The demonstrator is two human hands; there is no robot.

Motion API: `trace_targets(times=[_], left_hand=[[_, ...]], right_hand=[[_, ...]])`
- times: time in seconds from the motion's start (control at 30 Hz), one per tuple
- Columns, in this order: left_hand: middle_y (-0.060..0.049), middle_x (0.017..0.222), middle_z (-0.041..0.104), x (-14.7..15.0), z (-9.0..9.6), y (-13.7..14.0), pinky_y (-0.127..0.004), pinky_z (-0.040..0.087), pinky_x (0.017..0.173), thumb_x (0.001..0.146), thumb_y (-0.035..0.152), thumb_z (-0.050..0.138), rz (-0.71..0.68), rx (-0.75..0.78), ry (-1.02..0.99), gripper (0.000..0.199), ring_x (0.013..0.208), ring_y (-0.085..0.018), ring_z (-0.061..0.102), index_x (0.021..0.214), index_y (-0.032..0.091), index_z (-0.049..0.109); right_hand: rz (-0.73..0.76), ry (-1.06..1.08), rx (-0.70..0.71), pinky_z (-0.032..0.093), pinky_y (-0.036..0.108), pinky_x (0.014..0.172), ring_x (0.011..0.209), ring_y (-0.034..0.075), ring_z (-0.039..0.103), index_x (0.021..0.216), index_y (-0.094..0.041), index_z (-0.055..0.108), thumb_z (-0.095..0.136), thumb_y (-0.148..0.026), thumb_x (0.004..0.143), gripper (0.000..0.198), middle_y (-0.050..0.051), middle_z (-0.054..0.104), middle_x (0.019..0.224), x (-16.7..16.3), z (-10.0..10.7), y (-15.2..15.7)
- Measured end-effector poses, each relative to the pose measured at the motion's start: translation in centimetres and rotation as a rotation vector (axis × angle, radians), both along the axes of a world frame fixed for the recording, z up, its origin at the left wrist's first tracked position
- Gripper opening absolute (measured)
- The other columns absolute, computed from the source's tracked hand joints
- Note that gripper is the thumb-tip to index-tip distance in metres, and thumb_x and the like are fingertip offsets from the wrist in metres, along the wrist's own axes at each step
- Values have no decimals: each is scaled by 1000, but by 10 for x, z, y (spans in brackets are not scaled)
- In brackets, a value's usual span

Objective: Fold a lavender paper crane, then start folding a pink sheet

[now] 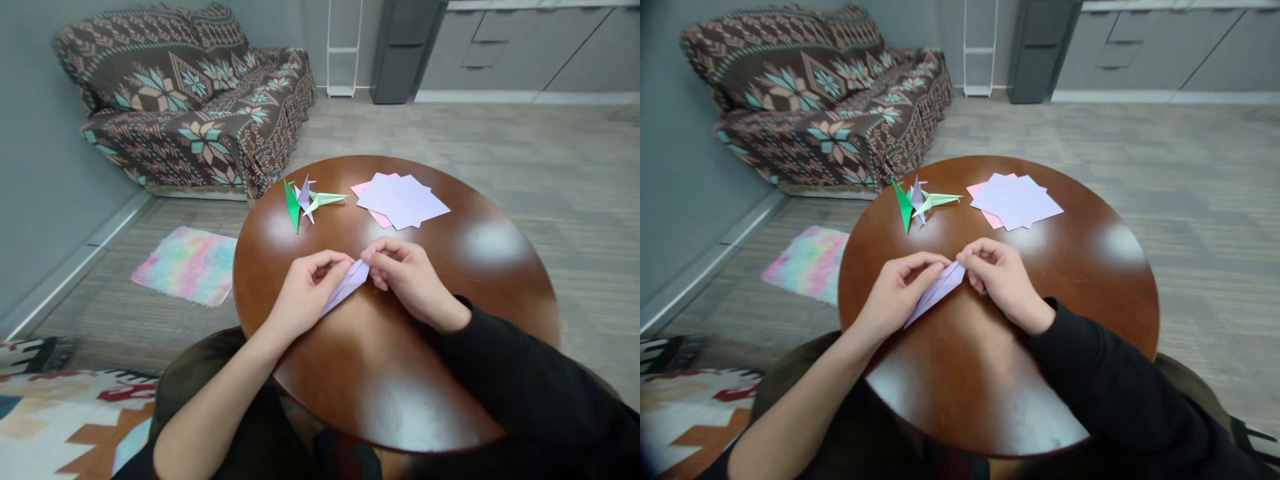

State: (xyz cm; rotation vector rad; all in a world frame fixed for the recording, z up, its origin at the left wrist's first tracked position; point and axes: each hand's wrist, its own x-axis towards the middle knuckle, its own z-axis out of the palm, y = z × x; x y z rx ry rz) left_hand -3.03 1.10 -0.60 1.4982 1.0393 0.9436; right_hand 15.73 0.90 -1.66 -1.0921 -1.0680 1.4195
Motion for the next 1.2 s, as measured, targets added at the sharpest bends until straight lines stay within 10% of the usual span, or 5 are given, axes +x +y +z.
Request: trace_targets(times=[0.3,0.6,1.2], left_hand=[[-3,112,70,-2,-10,2,-37,60,99,92,31,69,177,-23,-389,67,101,-20,78,150,33,33],[-6,102,78,1,-8,-3,-31,60,95,91,23,72,125,141,-99,8,98,-20,76,97,18,72],[-6,94,81,1,0,-7,-31,62,86,85,25,79,152,148,-114,10,89,-20,77,88,16,75]], right_hand=[[-258,188,-19,63,23,69,68,14,75,74,-18,71,91,-31,70,24,-1,70,69,7,3,6],[-100,121,27,66,29,68,66,19,78,82,-20,67,91,-35,71,30,1,76,68,-2,6,-5],[135,-215,271,55,31,61,67,18,67,99,-23,71,78,-35,89,17,3,72,84,3,9,-17]])
